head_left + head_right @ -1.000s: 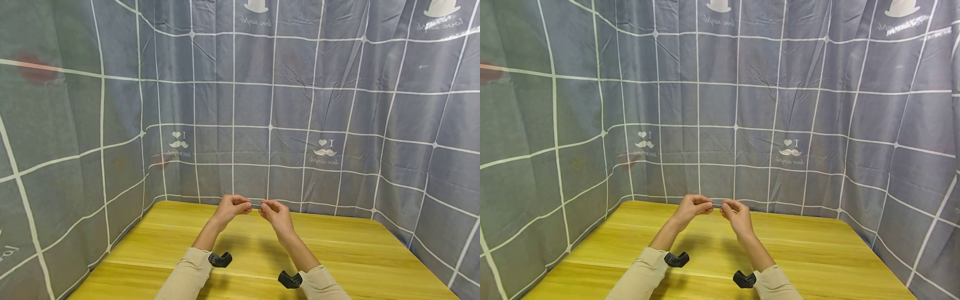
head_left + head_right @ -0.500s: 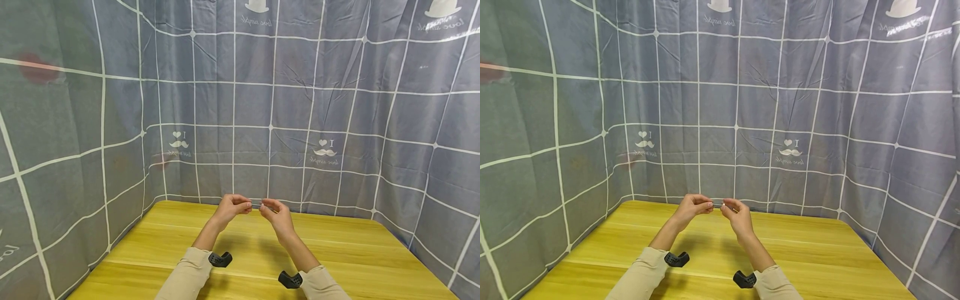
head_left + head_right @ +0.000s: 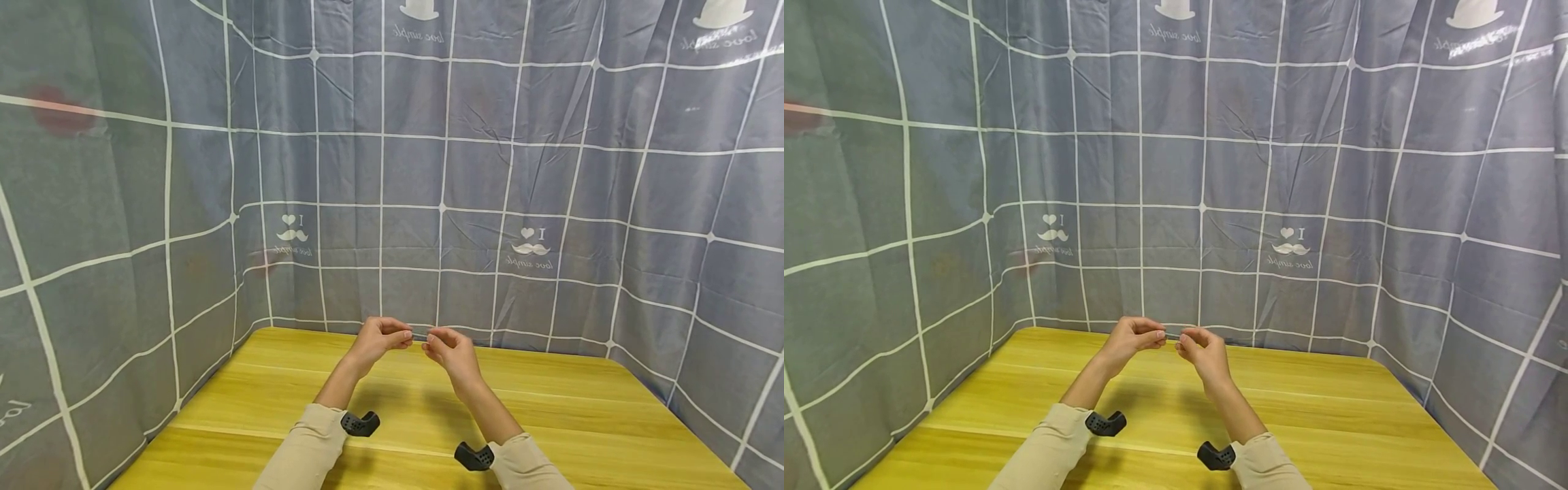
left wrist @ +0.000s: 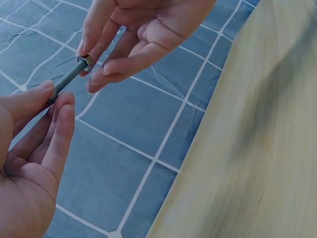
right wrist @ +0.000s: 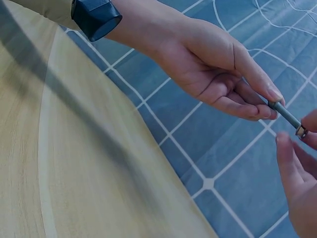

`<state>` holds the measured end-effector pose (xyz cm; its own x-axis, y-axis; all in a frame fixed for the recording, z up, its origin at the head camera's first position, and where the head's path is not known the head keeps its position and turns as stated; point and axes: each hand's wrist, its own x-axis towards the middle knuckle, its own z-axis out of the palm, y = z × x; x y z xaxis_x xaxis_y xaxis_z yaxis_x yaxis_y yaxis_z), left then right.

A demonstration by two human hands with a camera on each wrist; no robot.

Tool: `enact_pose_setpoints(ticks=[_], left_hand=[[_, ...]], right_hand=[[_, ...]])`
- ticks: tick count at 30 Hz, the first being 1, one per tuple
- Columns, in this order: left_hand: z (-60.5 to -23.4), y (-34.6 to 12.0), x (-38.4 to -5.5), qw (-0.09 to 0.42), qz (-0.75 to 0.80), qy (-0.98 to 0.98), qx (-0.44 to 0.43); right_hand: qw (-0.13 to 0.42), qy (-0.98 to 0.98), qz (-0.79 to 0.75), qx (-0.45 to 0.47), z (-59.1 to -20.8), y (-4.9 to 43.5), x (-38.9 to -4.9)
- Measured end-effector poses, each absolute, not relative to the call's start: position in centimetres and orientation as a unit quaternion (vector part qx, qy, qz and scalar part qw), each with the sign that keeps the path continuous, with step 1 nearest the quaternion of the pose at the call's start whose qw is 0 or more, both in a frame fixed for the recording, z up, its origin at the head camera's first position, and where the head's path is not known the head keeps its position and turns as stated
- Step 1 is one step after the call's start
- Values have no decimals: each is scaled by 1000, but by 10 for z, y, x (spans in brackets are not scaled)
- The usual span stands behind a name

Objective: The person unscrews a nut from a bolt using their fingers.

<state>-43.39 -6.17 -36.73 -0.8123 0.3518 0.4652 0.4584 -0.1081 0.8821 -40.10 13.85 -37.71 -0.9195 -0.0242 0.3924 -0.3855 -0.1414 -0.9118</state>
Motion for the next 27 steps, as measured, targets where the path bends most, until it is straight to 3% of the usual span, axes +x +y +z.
enact_pose_setpoints(ticks=[20, 27], left_hand=[[-368, -62, -436, 38, -676, -669, -306], [-368, -62, -434, 38, -677, -669, -304]], right_hand=[[151, -682, 699, 156, -377, 139, -400], [119, -643, 737, 169, -377, 138, -400]])
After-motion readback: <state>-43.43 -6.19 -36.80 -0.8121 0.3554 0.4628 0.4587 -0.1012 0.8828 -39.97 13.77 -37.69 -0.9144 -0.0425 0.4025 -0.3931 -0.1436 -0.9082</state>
